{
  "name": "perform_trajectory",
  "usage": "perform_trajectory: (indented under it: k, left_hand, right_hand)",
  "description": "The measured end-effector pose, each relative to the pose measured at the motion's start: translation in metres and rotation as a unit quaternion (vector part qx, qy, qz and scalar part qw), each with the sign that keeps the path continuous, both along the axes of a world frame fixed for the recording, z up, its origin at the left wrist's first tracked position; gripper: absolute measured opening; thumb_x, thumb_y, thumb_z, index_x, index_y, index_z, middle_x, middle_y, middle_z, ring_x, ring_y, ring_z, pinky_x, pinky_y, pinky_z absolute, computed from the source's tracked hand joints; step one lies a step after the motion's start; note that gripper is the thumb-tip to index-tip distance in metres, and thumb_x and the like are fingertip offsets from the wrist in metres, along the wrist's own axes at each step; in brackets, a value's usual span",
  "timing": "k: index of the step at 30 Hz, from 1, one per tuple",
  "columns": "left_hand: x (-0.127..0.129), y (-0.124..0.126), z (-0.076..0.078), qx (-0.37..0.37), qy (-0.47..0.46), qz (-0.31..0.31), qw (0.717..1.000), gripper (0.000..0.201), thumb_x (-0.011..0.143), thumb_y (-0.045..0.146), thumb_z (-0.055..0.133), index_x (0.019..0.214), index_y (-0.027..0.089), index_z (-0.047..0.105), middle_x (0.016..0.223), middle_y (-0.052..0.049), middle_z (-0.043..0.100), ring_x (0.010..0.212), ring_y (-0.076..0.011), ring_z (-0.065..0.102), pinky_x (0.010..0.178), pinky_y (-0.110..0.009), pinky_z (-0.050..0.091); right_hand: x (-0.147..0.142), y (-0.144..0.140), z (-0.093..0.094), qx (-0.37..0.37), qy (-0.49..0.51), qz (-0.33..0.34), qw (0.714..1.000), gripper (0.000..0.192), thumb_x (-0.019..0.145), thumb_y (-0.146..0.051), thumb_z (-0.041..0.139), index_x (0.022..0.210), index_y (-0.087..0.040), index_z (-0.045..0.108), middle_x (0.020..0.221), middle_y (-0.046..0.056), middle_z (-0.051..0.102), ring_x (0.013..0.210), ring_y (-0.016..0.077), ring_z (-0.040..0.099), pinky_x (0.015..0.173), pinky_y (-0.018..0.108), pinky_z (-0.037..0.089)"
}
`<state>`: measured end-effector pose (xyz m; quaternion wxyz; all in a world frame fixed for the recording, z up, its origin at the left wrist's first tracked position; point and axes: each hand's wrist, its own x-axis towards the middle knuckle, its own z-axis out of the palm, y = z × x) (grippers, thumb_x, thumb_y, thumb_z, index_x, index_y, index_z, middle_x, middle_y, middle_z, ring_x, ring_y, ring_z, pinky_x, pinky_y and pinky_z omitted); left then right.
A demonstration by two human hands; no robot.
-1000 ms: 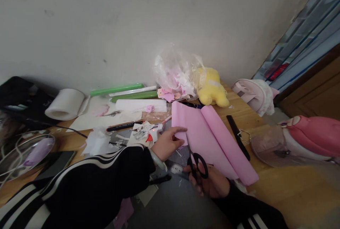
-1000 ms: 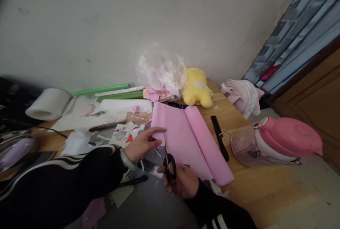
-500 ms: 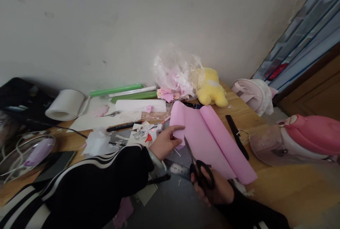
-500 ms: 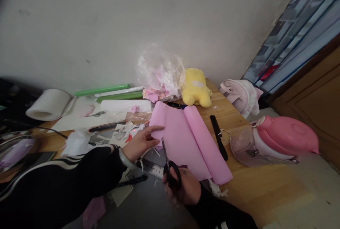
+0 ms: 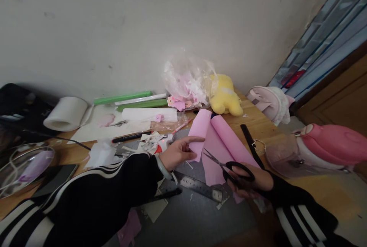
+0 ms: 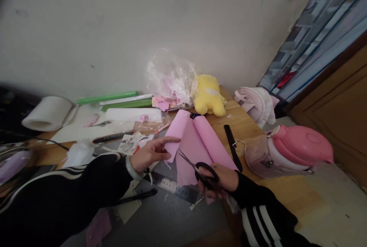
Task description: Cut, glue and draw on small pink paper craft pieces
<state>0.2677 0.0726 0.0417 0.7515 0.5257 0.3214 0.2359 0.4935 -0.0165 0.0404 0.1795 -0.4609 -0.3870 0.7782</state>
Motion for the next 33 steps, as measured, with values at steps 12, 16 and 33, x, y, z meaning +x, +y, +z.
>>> perform_trajectory:
  k: [12,16,33]
  left_hand:
    - [-0.003,-0.001,0.005,-0.045,-0.023,-0.032,0.998,0.055,0.056,0.015,0.074,0.108,0.014,0.059,0.083,-0.004,0.065,0.066,-0.0130,0.059,0.062,-0.024,0.044]
    - [0.000,-0.004,0.006,-0.045,-0.017,-0.044,0.998,0.055,0.056,0.016,0.074,0.109,0.014,0.059,0.084,-0.004,0.064,0.066,-0.0122,0.058,0.063,-0.024,0.043]
    - [-0.001,-0.005,0.006,-0.057,0.001,-0.087,0.995,0.059,0.052,0.012,0.076,0.109,0.015,0.061,0.075,-0.002,0.062,0.059,-0.0103,0.054,0.057,-0.022,0.039]
  right_hand:
    - [0.018,0.001,-0.004,0.037,0.047,0.021,0.998,0.057,0.064,-0.070,0.051,0.052,-0.014,0.053,0.032,-0.007,0.037,0.022,0.0029,0.024,0.022,0.017,0.015]
    - [0.012,0.005,-0.004,0.039,0.047,0.035,0.997,0.056,0.066,-0.068,0.051,0.053,-0.013,0.054,0.034,-0.007,0.037,0.022,0.0026,0.024,0.023,0.017,0.012]
    - [0.010,0.012,-0.004,0.054,0.029,0.022,0.998,0.053,0.059,-0.065,0.060,0.049,-0.014,0.051,0.028,-0.009,0.032,0.022,0.0015,0.021,0.024,0.018,0.008]
